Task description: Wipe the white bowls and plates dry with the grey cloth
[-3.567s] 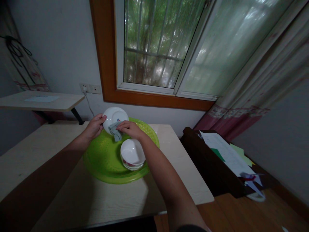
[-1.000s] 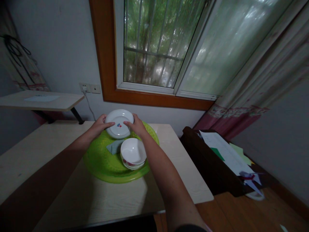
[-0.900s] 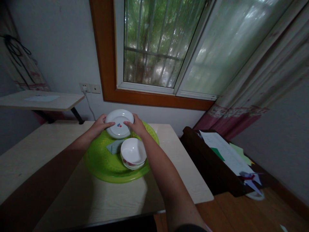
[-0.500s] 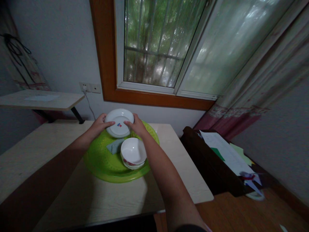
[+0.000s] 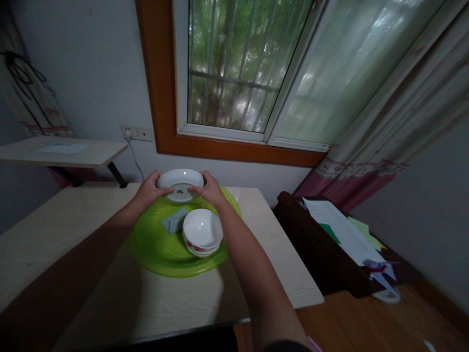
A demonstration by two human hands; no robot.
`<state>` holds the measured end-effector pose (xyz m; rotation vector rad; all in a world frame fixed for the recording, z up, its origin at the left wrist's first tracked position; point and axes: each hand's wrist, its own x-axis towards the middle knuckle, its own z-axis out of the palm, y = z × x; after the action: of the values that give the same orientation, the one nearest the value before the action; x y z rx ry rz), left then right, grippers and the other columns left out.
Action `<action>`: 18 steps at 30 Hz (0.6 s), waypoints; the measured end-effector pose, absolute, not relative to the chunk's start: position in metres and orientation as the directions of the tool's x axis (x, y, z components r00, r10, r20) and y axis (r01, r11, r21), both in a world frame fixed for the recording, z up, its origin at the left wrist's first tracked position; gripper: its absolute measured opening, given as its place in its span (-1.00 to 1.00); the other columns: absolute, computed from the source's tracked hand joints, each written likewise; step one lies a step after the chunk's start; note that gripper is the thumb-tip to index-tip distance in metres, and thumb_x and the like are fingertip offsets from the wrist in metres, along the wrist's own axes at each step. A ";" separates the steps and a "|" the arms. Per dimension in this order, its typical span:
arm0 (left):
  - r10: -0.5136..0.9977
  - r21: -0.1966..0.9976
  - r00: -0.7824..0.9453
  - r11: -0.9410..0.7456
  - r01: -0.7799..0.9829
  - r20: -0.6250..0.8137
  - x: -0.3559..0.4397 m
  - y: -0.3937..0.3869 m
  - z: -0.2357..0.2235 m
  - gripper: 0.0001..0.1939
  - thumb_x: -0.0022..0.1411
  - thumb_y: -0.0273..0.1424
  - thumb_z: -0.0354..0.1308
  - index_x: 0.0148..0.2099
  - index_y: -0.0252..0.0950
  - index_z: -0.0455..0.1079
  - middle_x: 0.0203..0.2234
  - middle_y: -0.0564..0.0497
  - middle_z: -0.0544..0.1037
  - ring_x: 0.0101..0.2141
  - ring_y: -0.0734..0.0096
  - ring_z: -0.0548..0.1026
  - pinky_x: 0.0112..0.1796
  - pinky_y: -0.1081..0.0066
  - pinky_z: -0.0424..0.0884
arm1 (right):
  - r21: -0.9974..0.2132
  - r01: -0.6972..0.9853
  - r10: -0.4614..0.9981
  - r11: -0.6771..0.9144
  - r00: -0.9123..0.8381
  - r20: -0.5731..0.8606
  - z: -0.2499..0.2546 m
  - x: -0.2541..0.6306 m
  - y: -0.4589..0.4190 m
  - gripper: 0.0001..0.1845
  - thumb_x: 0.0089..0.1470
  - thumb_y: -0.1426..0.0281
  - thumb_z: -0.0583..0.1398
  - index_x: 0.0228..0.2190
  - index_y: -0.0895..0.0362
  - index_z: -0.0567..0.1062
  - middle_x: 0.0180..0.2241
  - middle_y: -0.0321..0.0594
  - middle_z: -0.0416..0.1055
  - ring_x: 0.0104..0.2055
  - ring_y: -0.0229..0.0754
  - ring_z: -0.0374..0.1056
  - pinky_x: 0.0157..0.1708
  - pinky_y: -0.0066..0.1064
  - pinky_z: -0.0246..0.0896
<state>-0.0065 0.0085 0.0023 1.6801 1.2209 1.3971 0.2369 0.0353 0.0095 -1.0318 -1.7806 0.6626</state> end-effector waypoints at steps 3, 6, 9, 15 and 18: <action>0.925 0.910 0.002 -0.373 0.180 0.379 -0.006 0.010 0.002 -0.47 -0.17 -0.22 0.45 -0.16 -0.24 0.33 -0.35 0.09 0.46 -0.33 0.33 0.43 -0.35 0.44 0.30 | -0.808 0.319 0.869 0.495 -0.188 0.458 0.010 0.235 0.035 -0.42 -0.21 0.12 0.41 -0.18 0.10 0.40 -0.22 -0.28 0.46 -0.21 -0.15 0.36 -0.19 -0.35 0.29; 0.924 0.919 0.010 -0.381 0.100 0.382 -0.005 0.012 0.000 -0.44 -0.16 -0.23 0.44 -0.12 -0.24 0.31 -0.29 0.06 0.48 -0.26 0.30 0.46 -0.29 0.41 0.34 | -0.835 0.262 0.875 0.483 -0.188 0.447 0.012 0.233 0.034 -0.42 -0.20 0.12 0.40 -0.17 0.09 0.40 -0.18 -0.27 0.46 -0.17 -0.15 0.36 -0.15 -0.33 0.30; 0.923 0.923 0.030 -0.384 0.037 0.383 -0.005 0.014 -0.001 -0.43 -0.14 -0.24 0.44 -0.10 -0.24 0.30 -0.26 0.05 0.50 -0.24 0.30 0.47 -0.26 0.41 0.36 | -0.852 0.251 0.887 0.460 -0.185 0.424 0.016 0.232 0.032 -0.42 -0.23 0.12 0.41 -0.20 0.09 0.39 -0.22 -0.29 0.44 -0.19 -0.15 0.35 -0.17 -0.34 0.30; 0.938 0.937 0.057 -0.335 -0.100 0.342 -0.005 0.011 0.003 -0.43 -0.11 -0.22 0.44 -0.10 -0.27 0.29 -0.29 0.06 0.50 -0.30 0.35 0.47 -0.28 0.41 0.38 | -0.825 0.269 0.866 0.497 -0.214 0.452 0.027 0.231 0.027 -0.41 -0.28 0.12 0.44 -0.24 0.08 0.37 -0.29 -0.35 0.40 -0.24 -0.17 0.32 -0.21 -0.36 0.26; 0.943 0.938 0.082 -0.305 -0.166 0.322 -0.004 0.013 0.006 -0.50 -0.02 -0.18 0.40 -0.12 -0.25 0.29 -0.32 0.09 0.48 -0.34 0.40 0.45 -0.32 0.44 0.37 | -0.813 0.248 0.847 0.527 -0.231 0.479 0.032 0.228 0.026 -0.42 -0.27 0.12 0.44 -0.26 0.08 0.36 -0.31 -0.37 0.37 -0.26 -0.18 0.31 -0.24 -0.38 0.24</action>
<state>-0.0044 0.0128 0.0058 1.3687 0.8473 1.4223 0.2284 0.0263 0.0316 -0.9197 -1.7548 0.7408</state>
